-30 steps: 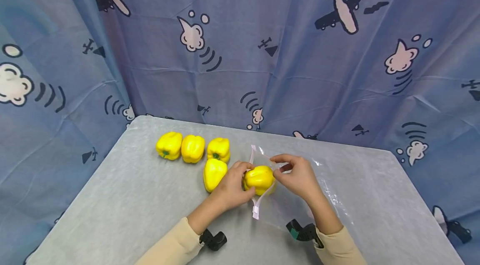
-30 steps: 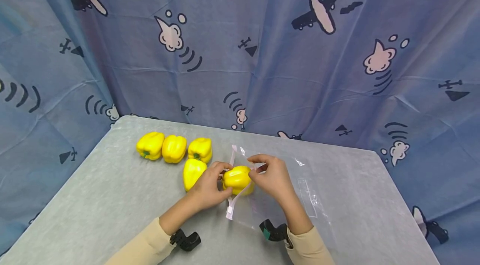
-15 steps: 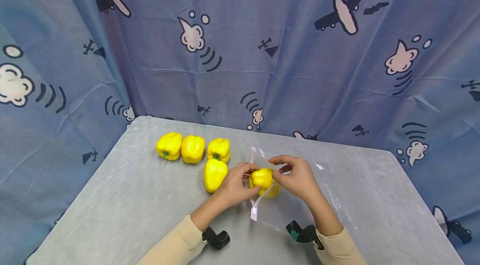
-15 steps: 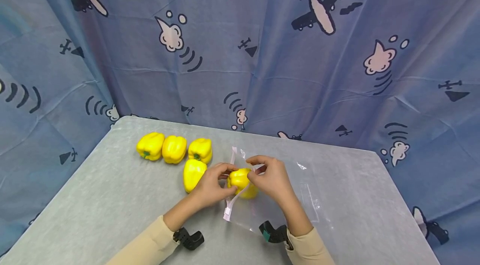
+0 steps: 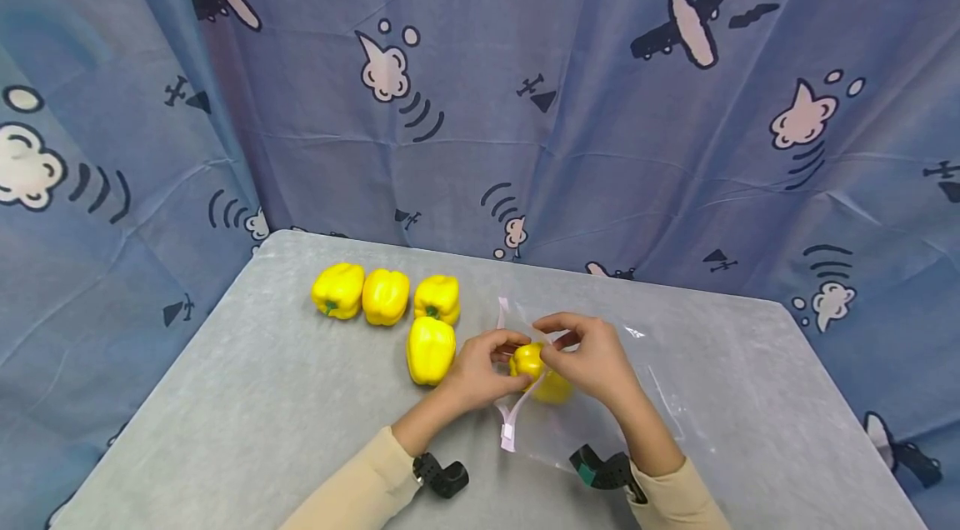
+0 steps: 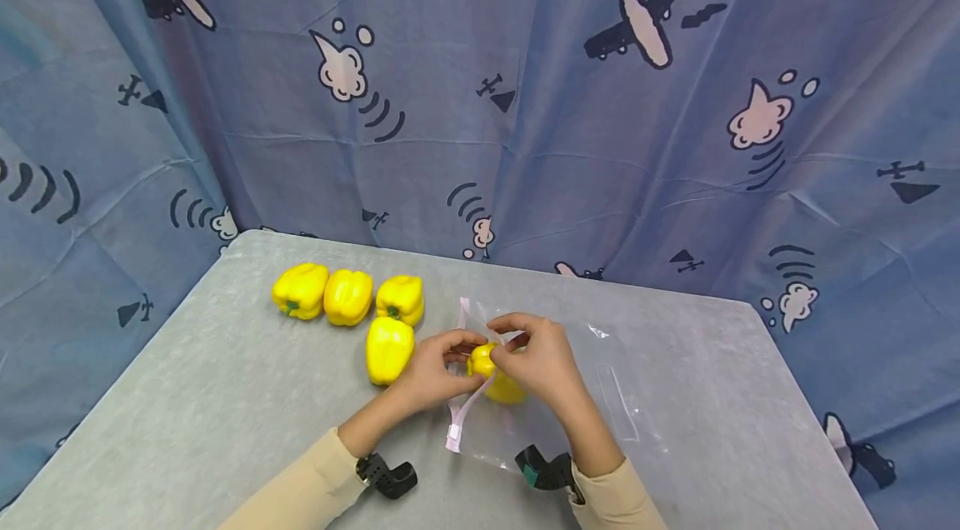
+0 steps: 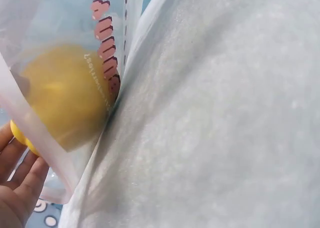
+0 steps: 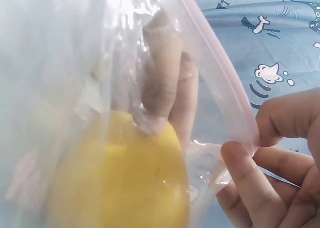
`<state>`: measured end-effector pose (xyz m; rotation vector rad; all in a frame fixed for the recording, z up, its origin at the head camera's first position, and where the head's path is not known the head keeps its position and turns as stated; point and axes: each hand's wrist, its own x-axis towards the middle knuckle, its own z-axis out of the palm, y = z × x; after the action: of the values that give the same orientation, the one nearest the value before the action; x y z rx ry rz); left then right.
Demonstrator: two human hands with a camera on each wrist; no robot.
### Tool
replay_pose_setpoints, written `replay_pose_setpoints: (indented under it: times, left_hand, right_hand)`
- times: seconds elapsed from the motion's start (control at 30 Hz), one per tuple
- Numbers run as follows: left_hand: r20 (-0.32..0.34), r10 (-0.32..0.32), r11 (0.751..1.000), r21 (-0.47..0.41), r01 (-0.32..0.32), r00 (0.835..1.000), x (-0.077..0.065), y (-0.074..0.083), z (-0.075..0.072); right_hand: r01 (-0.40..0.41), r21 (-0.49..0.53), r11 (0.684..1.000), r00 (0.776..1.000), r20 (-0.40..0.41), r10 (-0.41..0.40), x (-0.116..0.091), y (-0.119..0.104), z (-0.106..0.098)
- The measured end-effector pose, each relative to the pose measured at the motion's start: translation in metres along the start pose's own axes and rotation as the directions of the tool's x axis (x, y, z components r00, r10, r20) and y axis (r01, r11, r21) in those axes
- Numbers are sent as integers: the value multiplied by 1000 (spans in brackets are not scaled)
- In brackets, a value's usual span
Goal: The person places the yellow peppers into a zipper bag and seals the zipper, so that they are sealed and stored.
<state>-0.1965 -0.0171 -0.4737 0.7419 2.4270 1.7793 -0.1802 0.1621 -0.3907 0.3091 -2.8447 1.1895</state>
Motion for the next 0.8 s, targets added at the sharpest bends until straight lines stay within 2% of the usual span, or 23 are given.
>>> replay_pose_setpoints:
  times: [0.27, 0.43, 0.8]
  left_hand:
    - [9, -32, 999, -8, 32, 999, 2, -6, 4]
    - [13, -49, 999, 15, 48, 999, 0, -5, 2]
    - [7, -11, 999, 42, 10, 1000, -7, 1, -6]
  right_hand:
    - [3, -2, 1000, 1000, -1, -3, -1, -1, -1]
    - [-7, 0, 1000, 1000, -3, 7, -1, 0, -2]
    - [-19, 3, 1000, 1000, -2, 19, -1, 2, -2]
